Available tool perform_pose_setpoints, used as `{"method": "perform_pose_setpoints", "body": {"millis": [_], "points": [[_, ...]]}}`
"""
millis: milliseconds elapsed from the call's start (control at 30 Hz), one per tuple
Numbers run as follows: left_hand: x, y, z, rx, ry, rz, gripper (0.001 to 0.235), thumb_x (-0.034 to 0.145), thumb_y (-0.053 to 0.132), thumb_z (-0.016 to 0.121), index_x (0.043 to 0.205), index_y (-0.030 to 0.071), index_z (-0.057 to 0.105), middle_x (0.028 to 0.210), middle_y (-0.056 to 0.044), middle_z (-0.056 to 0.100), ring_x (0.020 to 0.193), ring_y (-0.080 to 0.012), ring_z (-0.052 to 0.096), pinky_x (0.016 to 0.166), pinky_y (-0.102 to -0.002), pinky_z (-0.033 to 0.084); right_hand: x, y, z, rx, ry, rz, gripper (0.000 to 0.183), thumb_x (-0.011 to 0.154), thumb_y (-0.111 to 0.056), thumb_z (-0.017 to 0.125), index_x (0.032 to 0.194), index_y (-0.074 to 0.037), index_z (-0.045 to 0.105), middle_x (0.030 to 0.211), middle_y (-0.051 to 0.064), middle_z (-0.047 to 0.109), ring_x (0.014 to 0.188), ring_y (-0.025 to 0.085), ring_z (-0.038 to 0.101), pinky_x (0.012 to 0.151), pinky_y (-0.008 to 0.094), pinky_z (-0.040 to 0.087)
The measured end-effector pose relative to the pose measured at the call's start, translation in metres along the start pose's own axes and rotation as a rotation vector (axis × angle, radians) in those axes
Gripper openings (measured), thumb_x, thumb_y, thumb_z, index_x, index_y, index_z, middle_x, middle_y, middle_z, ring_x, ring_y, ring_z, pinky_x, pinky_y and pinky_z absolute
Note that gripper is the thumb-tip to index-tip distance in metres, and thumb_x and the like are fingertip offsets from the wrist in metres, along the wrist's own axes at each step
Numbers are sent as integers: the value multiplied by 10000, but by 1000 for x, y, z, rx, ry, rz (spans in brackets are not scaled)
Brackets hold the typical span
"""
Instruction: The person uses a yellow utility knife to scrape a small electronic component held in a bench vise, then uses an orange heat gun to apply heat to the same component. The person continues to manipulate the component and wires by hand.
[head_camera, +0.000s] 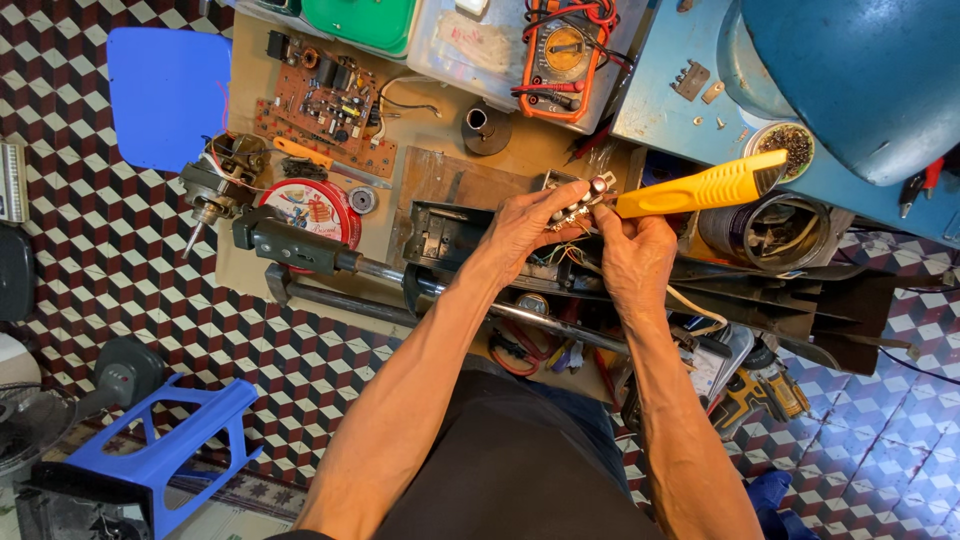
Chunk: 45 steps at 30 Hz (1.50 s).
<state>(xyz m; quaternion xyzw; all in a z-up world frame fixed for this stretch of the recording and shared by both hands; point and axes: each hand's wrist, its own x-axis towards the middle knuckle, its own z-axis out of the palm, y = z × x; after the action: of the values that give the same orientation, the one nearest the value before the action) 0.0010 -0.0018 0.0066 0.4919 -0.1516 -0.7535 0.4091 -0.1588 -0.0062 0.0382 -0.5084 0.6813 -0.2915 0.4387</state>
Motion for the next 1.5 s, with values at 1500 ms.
{"method": "perform_pose_setpoints", "body": {"millis": [1500], "points": [[-1, -2, -1, -1, -2, 18, 543, 884, 440, 732, 1216, 10, 726, 1161, -89, 698, 1048, -162, 688, 893, -307, 627, -2, 10, 3, 35, 0, -5, 201, 944, -194, 744, 997, -1, 755, 658, -55, 593, 593, 35, 453, 534, 243, 370]]}}
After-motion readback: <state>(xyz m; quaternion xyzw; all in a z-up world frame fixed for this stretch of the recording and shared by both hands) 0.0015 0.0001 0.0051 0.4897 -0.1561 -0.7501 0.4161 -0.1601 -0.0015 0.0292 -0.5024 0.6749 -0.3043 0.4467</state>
